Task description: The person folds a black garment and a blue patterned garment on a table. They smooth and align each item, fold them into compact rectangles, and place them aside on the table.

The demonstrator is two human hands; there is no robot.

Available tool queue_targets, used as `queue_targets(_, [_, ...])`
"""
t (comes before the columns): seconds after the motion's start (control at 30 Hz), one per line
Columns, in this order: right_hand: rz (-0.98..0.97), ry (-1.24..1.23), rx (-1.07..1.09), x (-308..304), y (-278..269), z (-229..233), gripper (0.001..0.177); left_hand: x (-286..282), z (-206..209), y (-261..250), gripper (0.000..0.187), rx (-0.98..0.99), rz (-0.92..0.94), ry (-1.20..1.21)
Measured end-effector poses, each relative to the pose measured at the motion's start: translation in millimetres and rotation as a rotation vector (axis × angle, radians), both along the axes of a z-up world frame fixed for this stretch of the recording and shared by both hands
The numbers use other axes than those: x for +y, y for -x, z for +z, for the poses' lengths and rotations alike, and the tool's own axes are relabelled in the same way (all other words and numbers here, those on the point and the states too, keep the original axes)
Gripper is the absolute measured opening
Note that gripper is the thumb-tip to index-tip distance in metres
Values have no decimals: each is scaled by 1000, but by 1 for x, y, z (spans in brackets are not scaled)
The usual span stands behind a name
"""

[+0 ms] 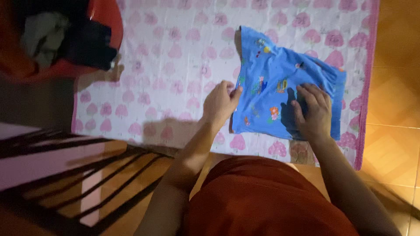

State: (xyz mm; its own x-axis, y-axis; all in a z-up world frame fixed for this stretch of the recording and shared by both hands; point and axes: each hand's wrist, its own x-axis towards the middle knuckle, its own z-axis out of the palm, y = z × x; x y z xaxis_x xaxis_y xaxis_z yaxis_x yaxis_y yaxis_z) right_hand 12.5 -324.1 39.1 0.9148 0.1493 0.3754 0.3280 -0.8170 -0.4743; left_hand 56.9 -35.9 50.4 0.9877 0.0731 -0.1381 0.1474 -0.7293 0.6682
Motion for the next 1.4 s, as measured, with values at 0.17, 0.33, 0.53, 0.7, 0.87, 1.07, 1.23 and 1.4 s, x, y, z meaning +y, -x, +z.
queue_targets(0.17, [-331,-41,-116,-31,-34,-25,47,-10,-5,-70,61,-226,9,-129])
queue_targets(0.33, [-580,52,35,-77,-54,-44,59,-23,-2,-102,61,-603,-244,-265])
queue_targets(0.53, [-604,57,121,-68,-60,-46,46,-64,-26,-88,65,-617,-741,-136])
queue_targets(0.7, [-754,-360,414,-70,-74,-26,69,-66,-47,-70,70,-514,-731,-67])
queue_targets(0.87, [-823,-119,673,-73,-91,-22,78,-66,-50,-70,74,-499,-674,-39])
queue_targets(1.07, [-913,66,603,-70,-84,-18,77,-71,-48,-78,96,-370,-621,-262])
queue_targets(1.23, [-915,96,443,-65,-87,-7,66,-72,-46,-79,103,-336,-577,-316])
queue_targets(1.4, [-822,25,152,-49,-81,4,51,-72,-53,-76,103,-380,-556,-317])
